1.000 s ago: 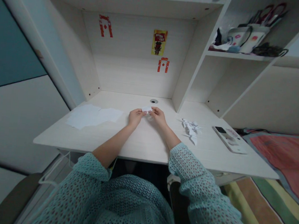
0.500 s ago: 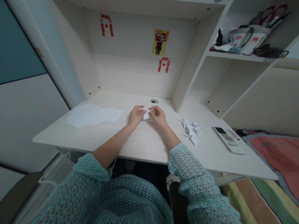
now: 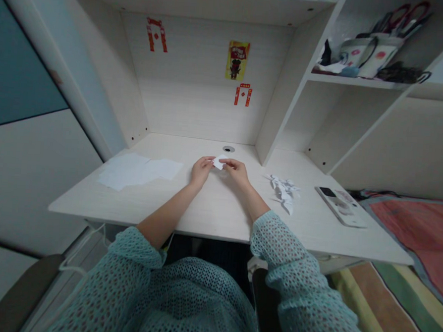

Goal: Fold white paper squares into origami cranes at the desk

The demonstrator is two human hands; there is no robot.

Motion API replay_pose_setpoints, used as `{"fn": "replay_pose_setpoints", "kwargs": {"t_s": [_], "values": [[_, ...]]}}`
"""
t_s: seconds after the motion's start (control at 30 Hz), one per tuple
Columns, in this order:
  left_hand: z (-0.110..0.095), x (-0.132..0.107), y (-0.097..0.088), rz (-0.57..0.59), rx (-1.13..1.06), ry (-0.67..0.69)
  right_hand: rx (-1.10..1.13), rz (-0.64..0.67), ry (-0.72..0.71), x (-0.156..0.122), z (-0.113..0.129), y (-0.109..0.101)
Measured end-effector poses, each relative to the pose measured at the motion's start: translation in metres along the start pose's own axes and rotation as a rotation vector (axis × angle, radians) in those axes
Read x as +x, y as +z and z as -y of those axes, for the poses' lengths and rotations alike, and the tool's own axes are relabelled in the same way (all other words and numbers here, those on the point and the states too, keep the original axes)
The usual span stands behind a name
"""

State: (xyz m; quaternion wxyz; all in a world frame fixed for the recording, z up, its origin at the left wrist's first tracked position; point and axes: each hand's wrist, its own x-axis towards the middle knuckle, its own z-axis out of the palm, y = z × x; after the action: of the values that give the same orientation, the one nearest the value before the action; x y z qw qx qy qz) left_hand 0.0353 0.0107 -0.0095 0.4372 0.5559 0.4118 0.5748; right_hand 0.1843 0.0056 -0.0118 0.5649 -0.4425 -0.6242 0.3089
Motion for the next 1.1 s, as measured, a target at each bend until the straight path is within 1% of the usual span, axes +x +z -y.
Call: {"fn": "replay_pose_setpoints", "kwargs": {"t_s": [0.1,0.2,0.37,0.47,0.63,0.8,0.97,1.1], "values": [[-0.002,-0.001,0.001,0.013,0.022,0.038,0.012,-0.005,0.001,0.001,-0.001,-0.001],[-0.004,-0.003,0.003,0.034,0.017,0.066,0.083,-0.009,0.012,0.001,0.000,0.000],[-0.006,-0.006,0.005,0.063,-0.010,0.092,0.195,-0.048,0.096,0.000,0.006,-0.002],[-0.006,-0.006,0.004,0.081,-0.025,0.125,0.233,-0.047,0.127,-0.001,0.009,-0.003],[-0.005,-0.004,0.004,0.101,-0.039,0.104,0.258,-0.056,0.147,-0.001,0.012,-0.004],[-0.006,-0.004,0.004,0.095,-0.049,0.100,0.260,-0.046,0.123,0.001,0.009,-0.005],[-0.005,-0.002,0.003,0.101,-0.045,0.143,0.200,-0.004,0.021,0.002,0.003,-0.003],[-0.003,-0.001,0.003,0.100,-0.036,0.194,0.152,-0.008,-0.008,-0.001,0.007,-0.002]]}}
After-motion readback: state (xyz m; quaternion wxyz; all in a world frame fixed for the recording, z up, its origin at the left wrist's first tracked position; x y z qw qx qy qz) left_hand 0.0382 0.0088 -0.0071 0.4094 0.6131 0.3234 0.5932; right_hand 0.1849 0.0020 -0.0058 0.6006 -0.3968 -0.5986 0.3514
